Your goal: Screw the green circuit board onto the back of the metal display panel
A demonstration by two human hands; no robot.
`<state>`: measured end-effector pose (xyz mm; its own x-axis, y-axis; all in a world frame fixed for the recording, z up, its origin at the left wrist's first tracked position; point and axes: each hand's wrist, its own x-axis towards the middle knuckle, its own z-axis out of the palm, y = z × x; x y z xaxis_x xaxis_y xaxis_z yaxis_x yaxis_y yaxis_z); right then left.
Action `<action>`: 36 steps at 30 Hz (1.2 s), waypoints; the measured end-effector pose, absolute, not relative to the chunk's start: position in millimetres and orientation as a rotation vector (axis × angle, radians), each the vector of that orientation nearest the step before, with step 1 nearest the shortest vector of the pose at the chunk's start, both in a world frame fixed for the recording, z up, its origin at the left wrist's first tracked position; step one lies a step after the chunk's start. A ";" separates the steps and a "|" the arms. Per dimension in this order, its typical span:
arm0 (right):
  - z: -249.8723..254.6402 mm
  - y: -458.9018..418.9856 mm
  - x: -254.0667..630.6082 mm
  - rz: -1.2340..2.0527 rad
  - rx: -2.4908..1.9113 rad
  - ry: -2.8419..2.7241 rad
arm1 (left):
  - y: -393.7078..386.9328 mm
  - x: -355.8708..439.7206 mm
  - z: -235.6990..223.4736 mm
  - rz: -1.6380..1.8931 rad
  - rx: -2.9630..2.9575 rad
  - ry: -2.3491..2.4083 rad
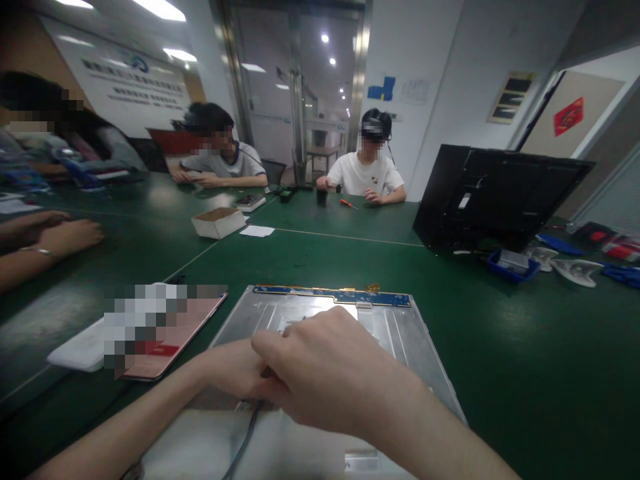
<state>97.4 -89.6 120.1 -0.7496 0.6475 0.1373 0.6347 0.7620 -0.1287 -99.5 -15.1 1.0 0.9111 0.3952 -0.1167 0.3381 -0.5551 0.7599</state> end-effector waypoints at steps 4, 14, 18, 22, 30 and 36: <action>123.1 -92.5 99.4 0.184 -0.967 -2.813 | -17.9 -99.6 2.5 0.114 2.185 0.551; 120.9 -89.5 96.9 0.136 -1.031 -2.801 | -18.7 -98.4 3.6 0.041 2.205 0.597; 124.8 -91.6 98.3 0.219 -0.986 -2.809 | -20.2 -99.6 1.2 0.106 2.211 0.587; 128.6 -93.1 99.1 0.254 -0.960 -2.837 | -20.2 -101.4 -3.1 0.143 2.199 0.570; 120.3 -91.2 97.1 0.100 -1.060 -2.779 | -17.8 -99.1 4.7 0.051 2.175 0.611; 124.8 -94.2 99.9 0.187 -0.958 -2.818 | -21.2 -100.5 1.2 0.105 2.148 0.614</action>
